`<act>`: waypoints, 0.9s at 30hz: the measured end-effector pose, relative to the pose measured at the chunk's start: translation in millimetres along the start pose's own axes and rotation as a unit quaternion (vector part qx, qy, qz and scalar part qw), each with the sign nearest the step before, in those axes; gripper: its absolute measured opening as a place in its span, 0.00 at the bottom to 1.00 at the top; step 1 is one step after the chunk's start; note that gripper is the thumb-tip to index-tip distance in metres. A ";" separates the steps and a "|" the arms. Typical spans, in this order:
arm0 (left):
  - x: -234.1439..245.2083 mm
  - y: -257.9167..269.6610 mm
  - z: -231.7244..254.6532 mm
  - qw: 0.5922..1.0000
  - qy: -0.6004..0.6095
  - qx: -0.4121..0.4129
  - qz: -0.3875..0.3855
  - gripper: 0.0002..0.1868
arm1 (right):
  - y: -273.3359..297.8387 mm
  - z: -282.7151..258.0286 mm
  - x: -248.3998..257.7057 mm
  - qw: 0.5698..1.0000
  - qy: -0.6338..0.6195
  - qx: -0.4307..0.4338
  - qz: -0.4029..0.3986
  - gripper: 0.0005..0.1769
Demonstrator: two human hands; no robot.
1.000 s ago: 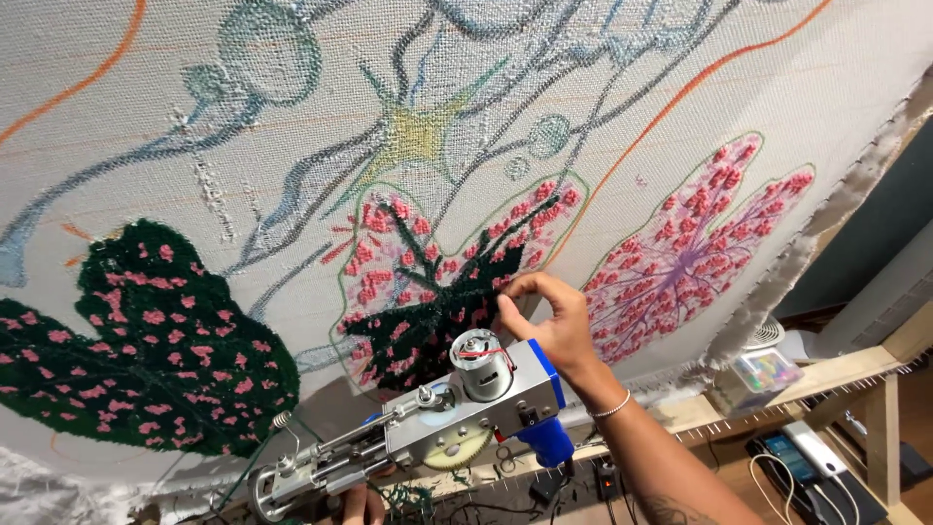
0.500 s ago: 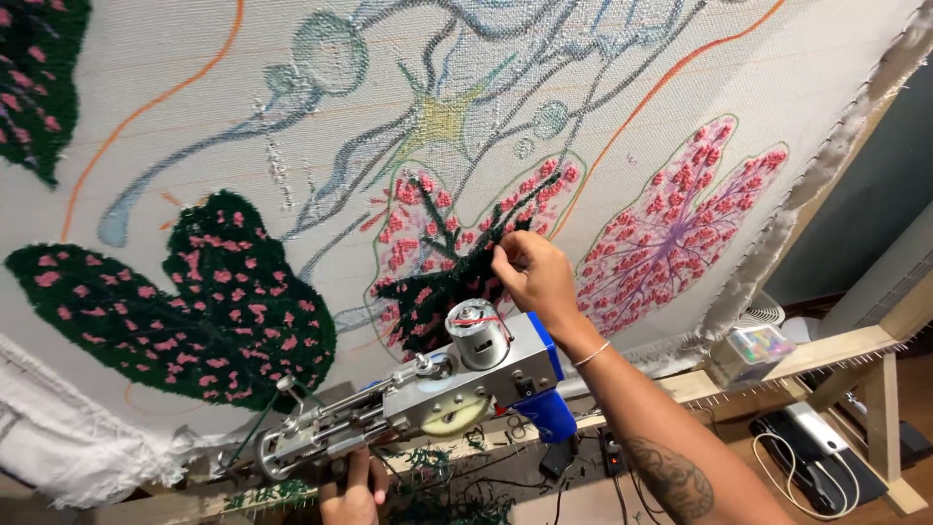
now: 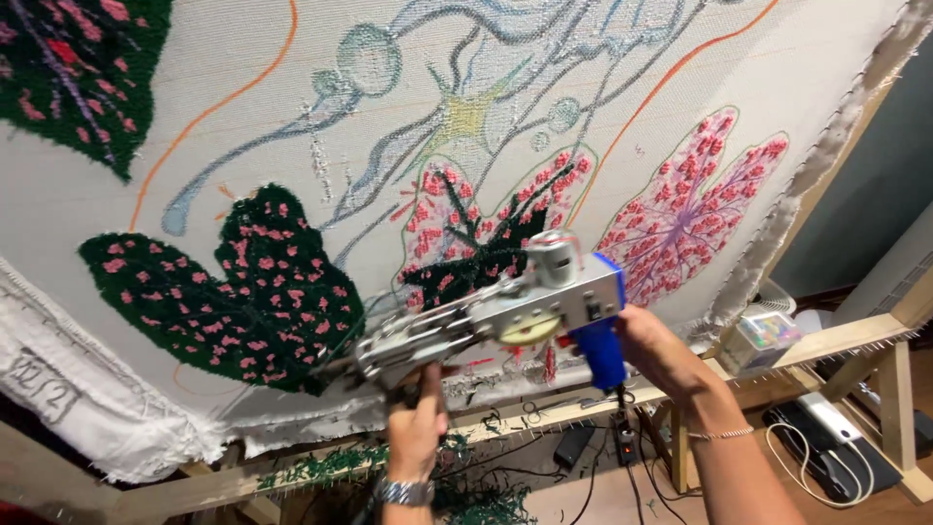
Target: Using a tufting gun to create a floral pattern on a rug canvas.
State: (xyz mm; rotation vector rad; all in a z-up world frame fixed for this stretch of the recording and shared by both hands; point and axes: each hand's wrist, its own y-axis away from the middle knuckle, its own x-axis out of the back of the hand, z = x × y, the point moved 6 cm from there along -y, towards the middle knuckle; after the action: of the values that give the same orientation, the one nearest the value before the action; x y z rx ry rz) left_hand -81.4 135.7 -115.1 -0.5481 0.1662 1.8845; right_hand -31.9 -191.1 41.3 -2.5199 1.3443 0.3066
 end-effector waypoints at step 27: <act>-122.1 7.2 63.8 0.958 -0.192 0.074 -0.198 0.14 | 78.5 57.7 74.9 0.975 -0.040 -0.049 0.212 0.39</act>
State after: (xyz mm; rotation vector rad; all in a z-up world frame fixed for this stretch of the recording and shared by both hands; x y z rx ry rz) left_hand -72.3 52.8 -5.2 -0.0938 -0.0560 1.5350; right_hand -59.8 -272.1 -46.7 -2.2433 1.8679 0.5627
